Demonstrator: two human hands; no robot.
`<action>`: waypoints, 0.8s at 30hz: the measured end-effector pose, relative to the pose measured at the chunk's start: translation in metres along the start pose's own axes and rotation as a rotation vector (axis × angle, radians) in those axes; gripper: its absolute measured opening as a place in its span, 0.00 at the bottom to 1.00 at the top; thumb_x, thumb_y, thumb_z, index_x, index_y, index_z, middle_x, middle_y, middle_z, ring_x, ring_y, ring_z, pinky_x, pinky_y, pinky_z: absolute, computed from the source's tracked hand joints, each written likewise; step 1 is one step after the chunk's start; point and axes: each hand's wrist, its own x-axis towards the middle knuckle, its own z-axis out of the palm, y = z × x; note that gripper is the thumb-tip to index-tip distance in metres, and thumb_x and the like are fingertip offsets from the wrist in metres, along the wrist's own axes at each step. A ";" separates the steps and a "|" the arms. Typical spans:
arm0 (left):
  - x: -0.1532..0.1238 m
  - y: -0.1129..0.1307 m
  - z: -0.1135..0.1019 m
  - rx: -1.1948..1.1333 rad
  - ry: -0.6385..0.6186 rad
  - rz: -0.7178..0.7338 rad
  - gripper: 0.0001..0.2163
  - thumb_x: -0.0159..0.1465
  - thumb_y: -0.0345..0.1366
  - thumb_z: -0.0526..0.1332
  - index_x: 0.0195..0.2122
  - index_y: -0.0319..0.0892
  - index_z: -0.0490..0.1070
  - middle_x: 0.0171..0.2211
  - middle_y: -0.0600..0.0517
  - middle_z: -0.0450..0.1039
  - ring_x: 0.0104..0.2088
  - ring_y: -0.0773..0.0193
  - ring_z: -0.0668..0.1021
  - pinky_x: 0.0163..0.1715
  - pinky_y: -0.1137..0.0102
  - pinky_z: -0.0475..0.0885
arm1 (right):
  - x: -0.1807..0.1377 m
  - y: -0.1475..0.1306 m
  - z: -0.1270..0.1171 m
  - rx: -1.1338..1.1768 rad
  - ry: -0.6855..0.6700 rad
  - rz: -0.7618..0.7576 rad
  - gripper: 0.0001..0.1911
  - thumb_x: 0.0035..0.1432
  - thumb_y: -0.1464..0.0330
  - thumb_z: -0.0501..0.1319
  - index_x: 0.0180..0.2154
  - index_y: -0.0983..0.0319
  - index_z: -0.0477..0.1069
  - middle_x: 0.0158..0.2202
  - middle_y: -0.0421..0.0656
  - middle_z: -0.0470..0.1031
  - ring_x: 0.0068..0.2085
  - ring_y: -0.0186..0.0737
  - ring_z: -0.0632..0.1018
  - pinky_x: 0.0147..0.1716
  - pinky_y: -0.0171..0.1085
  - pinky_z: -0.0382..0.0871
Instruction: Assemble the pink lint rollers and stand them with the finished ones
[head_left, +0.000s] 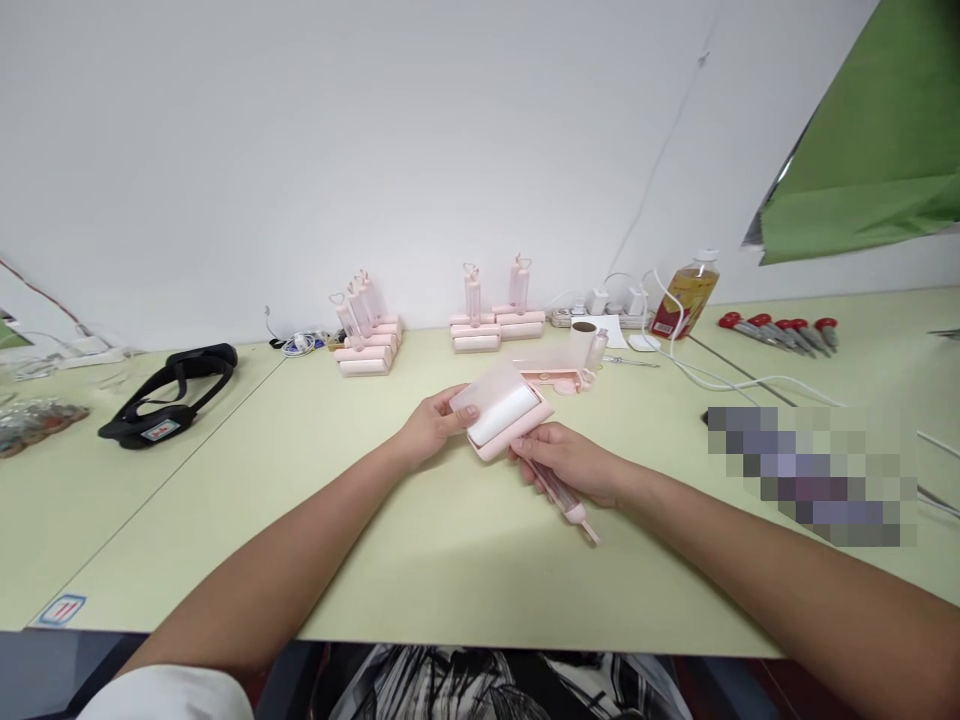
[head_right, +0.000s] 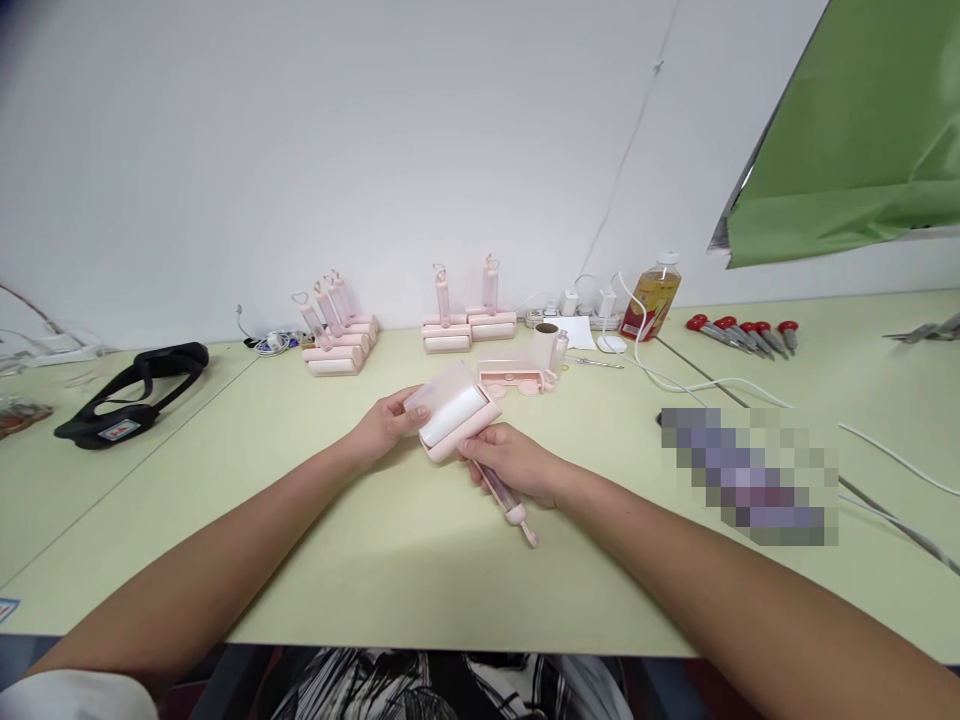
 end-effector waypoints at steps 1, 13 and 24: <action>-0.001 0.001 -0.001 0.000 -0.019 0.002 0.30 0.54 0.48 0.68 0.55 0.38 0.70 0.45 0.44 0.75 0.42 0.59 0.74 0.43 0.68 0.67 | 0.000 0.000 0.000 -0.010 -0.004 -0.006 0.16 0.55 0.56 0.62 0.29 0.63 0.67 0.21 0.38 0.70 0.20 0.31 0.67 0.20 0.31 0.61; -0.009 0.015 0.001 -0.016 -0.212 -0.022 0.31 0.57 0.44 0.67 0.60 0.39 0.65 0.43 0.44 0.74 0.42 0.58 0.73 0.41 0.67 0.67 | -0.005 0.000 0.005 -0.029 0.024 -0.044 0.16 0.58 0.57 0.59 0.27 0.63 0.66 0.18 0.37 0.66 0.19 0.31 0.65 0.20 0.32 0.58; -0.016 0.013 0.008 0.050 -0.365 -0.061 0.31 0.57 0.43 0.67 0.61 0.40 0.64 0.46 0.44 0.73 0.43 0.57 0.74 0.43 0.66 0.70 | -0.009 0.001 0.013 -0.067 0.074 -0.106 0.14 0.55 0.58 0.60 0.26 0.62 0.64 0.18 0.37 0.65 0.21 0.32 0.65 0.22 0.33 0.58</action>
